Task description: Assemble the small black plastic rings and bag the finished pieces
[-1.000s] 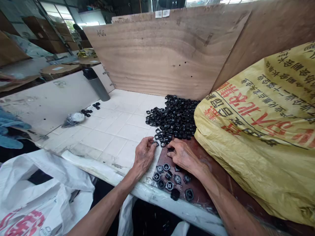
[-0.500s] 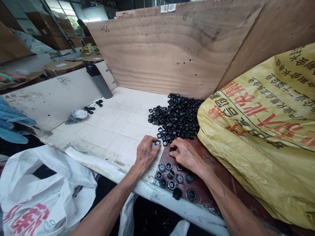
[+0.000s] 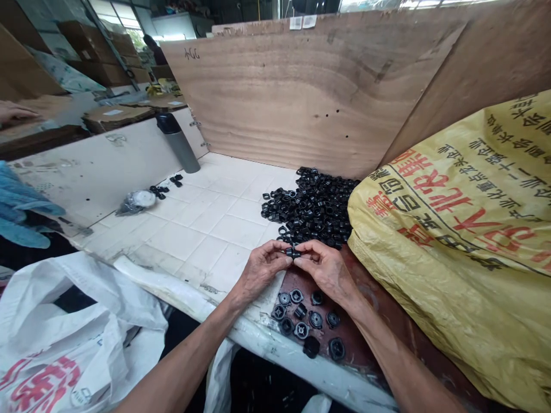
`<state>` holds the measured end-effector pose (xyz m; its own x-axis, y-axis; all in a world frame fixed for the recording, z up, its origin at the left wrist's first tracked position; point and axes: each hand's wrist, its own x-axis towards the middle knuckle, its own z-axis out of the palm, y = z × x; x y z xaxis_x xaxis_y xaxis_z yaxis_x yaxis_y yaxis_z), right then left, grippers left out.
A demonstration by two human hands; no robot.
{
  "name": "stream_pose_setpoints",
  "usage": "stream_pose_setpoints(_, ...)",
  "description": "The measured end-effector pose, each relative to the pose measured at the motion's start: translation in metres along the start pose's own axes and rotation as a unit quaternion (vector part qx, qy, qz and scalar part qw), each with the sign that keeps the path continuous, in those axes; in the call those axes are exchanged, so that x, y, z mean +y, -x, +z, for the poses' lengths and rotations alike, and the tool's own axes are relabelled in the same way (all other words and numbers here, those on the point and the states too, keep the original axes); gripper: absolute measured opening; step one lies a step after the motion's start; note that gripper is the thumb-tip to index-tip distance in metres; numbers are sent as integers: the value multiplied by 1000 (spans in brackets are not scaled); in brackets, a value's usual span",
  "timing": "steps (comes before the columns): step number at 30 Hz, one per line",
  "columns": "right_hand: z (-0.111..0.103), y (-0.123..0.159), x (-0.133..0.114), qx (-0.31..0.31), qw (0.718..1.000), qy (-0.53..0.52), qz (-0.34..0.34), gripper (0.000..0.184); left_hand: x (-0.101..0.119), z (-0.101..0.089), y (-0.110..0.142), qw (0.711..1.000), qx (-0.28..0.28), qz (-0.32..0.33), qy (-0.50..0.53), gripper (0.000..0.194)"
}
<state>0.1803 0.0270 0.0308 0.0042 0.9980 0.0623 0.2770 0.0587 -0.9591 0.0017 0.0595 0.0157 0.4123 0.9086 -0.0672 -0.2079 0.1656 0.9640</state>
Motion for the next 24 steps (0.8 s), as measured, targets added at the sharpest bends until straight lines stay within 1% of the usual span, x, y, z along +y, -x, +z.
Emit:
stream_pose_setpoints(5,2,1,0,2,1000,-8,9,22,-2,0,0,1000,-9,22,-11,27)
stream_pose_setpoints(9,3,1,2,-4,1000,0,-14,19,-2,0,1,999,-11,32,-14,28)
stream_pose_setpoints(13,2,0,2,-12,999,-19,-31,19,-2,-1,2,999,-10,39,-14,28)
stream_pose_setpoints(17,-1,1,-1,-4,998,21,-51,18,-3,0,2,999,-22,39,3,29)
stream_pose_setpoints(20,1,2,-4,9,995,53,-79,14,-2,1,2,999,-25,36,9,29)
stream_pose_setpoints(24,6,2,-2,34,994,32,-97,14,0,2,2,999,-10,25,16,29)
